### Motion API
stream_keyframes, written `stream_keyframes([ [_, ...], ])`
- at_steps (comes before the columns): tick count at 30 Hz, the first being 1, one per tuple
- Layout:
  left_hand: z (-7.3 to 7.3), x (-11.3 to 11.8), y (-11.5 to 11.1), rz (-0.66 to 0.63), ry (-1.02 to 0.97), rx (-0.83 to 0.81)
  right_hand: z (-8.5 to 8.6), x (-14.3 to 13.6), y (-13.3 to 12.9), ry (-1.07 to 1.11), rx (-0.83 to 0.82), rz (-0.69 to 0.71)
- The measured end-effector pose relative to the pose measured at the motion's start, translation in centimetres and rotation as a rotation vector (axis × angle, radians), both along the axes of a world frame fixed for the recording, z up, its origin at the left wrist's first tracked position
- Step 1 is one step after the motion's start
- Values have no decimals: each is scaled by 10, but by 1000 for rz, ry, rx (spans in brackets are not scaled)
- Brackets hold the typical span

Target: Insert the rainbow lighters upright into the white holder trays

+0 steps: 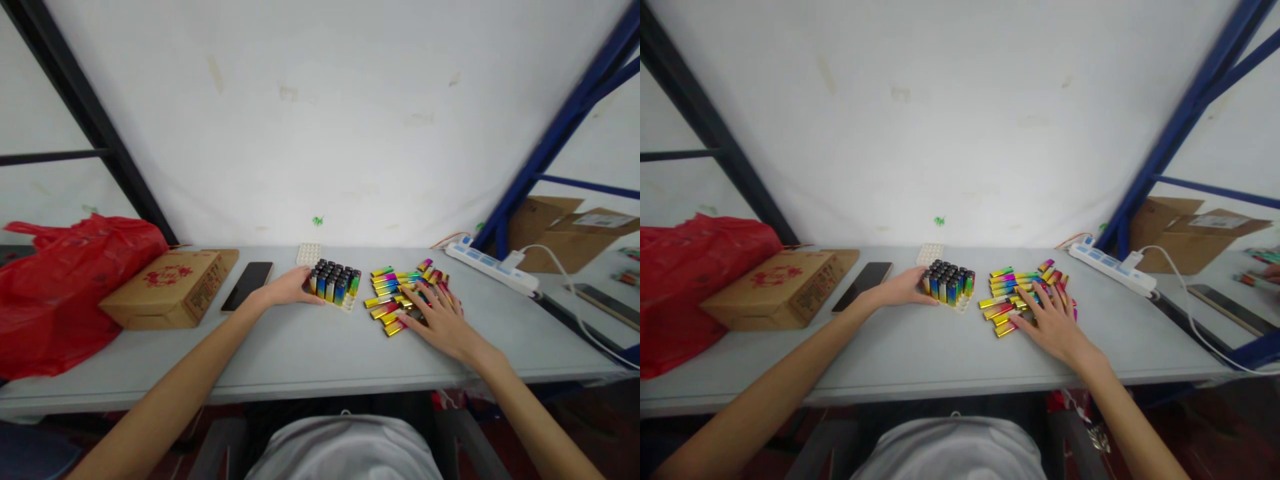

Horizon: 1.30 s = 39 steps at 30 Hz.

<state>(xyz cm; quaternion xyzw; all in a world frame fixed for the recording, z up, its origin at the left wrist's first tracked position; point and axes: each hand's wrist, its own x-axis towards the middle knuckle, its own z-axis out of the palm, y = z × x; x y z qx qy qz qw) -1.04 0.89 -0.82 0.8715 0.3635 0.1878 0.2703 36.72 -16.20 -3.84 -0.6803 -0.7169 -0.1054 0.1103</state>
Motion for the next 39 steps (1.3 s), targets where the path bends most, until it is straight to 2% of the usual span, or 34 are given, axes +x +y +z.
stream_keyframes([
  [4, 3, 0, -2, 1, 10, -1, -6, -8, 11, -29, -59, -51],
  [10, 7, 1, -7, -3, 22, 22, -8, -13, 33, 59, -52, 46],
  [14, 8, 1, -7, -7, 4, 34, -1, -4, 36, 119, 35, 142],
  [16, 8, 1, -7, -8, 1, 32, 7, 8, 40, 149, 102, 145],
  [19, 9, 2, -8, -9, 10, 31, 17, 34, 50, 175, 169, -1],
  [23, 10, 2, -9, -15, 27, 35, 22, 58, 63, 131, 38, -227],
  [27, 10, 2, -9, -11, 3, 42, 21, 58, 71, 112, -53, -285],
  [30, 10, 2, -9, 5, 19, 45, 20, 56, 75, 159, -9, -302],
  [34, 10, 2, -9, 7, 23, 35, 27, 52, 82, 376, 125, -221],
  [37, 9, 2, -9, -1, 4, 28, 38, 35, 88, 697, 161, -37],
  [39, 8, 2, -8, -2, 2, 21, 49, 14, 90, 929, 116, 113],
])
